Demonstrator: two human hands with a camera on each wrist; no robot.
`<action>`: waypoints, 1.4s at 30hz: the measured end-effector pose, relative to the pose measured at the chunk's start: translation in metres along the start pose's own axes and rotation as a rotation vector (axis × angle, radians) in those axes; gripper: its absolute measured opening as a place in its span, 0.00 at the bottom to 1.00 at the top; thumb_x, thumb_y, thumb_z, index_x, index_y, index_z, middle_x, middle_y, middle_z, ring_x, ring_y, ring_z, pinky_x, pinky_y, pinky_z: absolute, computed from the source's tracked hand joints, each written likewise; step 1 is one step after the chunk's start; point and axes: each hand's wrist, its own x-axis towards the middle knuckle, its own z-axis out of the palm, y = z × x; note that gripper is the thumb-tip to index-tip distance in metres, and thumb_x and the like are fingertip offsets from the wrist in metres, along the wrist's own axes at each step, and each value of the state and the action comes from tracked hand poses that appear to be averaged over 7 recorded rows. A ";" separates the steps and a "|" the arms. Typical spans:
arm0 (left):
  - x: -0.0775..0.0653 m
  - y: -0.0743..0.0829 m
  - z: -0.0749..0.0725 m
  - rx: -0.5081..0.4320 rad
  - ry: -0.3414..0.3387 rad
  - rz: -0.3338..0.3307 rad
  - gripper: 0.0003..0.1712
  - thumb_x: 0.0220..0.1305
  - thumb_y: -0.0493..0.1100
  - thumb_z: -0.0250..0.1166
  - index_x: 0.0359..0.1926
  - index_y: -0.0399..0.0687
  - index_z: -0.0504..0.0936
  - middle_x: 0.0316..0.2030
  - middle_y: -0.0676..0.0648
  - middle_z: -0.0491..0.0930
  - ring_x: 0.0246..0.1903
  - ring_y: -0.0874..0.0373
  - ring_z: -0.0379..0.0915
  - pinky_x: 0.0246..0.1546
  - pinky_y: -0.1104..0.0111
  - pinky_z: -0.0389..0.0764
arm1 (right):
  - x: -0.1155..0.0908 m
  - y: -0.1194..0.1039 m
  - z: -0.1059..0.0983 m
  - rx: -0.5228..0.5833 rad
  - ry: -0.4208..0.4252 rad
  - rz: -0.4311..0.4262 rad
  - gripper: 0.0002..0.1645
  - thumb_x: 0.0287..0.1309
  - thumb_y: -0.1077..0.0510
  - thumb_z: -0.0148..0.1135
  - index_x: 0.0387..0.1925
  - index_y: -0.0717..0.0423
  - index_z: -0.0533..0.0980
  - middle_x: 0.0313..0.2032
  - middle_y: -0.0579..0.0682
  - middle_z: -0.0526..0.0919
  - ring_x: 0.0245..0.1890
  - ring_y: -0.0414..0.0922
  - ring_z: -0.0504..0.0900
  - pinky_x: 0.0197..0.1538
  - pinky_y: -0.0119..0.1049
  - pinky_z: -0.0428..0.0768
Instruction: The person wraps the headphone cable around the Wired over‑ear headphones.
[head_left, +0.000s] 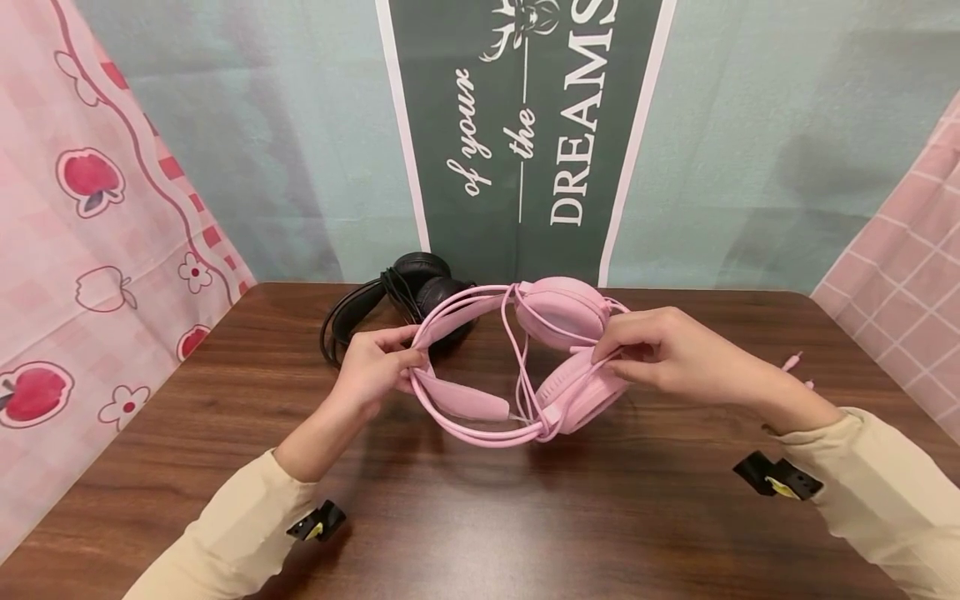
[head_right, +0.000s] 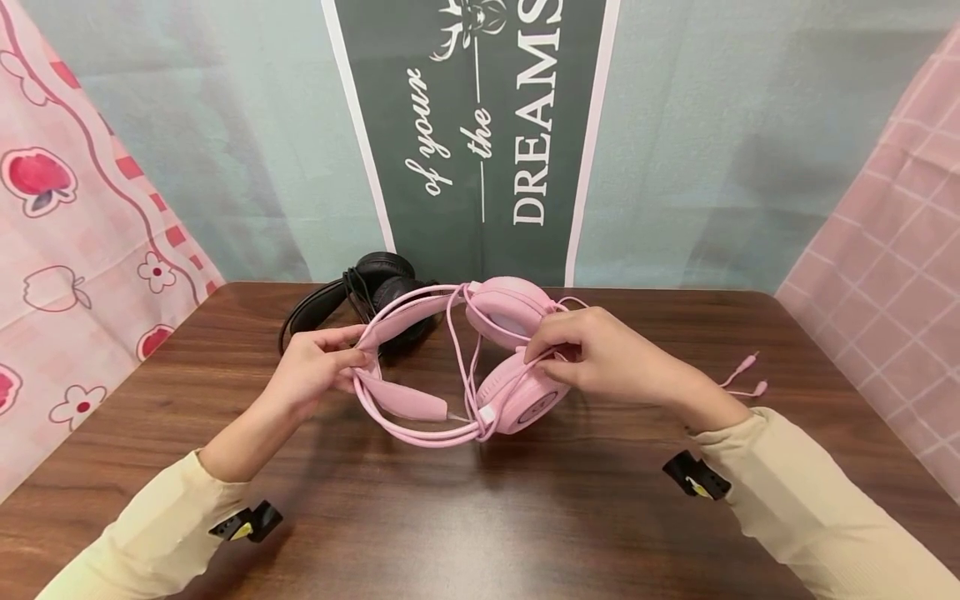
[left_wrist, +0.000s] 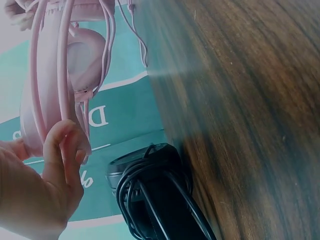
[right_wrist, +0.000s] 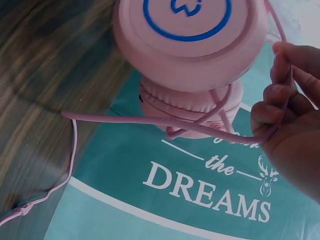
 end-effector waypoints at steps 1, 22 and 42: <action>0.000 0.000 0.000 0.003 -0.005 0.002 0.23 0.51 0.22 0.54 0.52 0.25 0.72 0.17 0.46 0.76 0.15 0.62 0.76 0.17 0.69 0.80 | -0.001 0.000 -0.001 -0.008 0.008 0.011 0.18 0.40 0.75 0.67 0.30 0.50 0.80 0.29 0.38 0.78 0.27 0.34 0.71 0.27 0.22 0.71; -0.001 -0.002 -0.003 -0.002 -0.036 -0.049 0.27 0.53 0.22 0.54 0.57 0.23 0.66 0.21 0.39 0.79 0.16 0.61 0.76 0.18 0.67 0.81 | -0.010 0.012 -0.022 -0.058 0.101 0.562 0.05 0.48 0.53 0.69 0.25 0.46 0.80 0.22 0.42 0.78 0.23 0.39 0.72 0.24 0.27 0.71; -0.006 -0.005 -0.005 0.030 -0.103 -0.044 0.25 0.52 0.23 0.55 0.54 0.24 0.70 0.24 0.40 0.78 0.17 0.62 0.76 0.18 0.68 0.81 | -0.014 0.038 -0.058 -0.117 0.236 0.731 0.10 0.46 0.49 0.70 0.26 0.50 0.82 0.21 0.43 0.79 0.23 0.37 0.71 0.25 0.26 0.67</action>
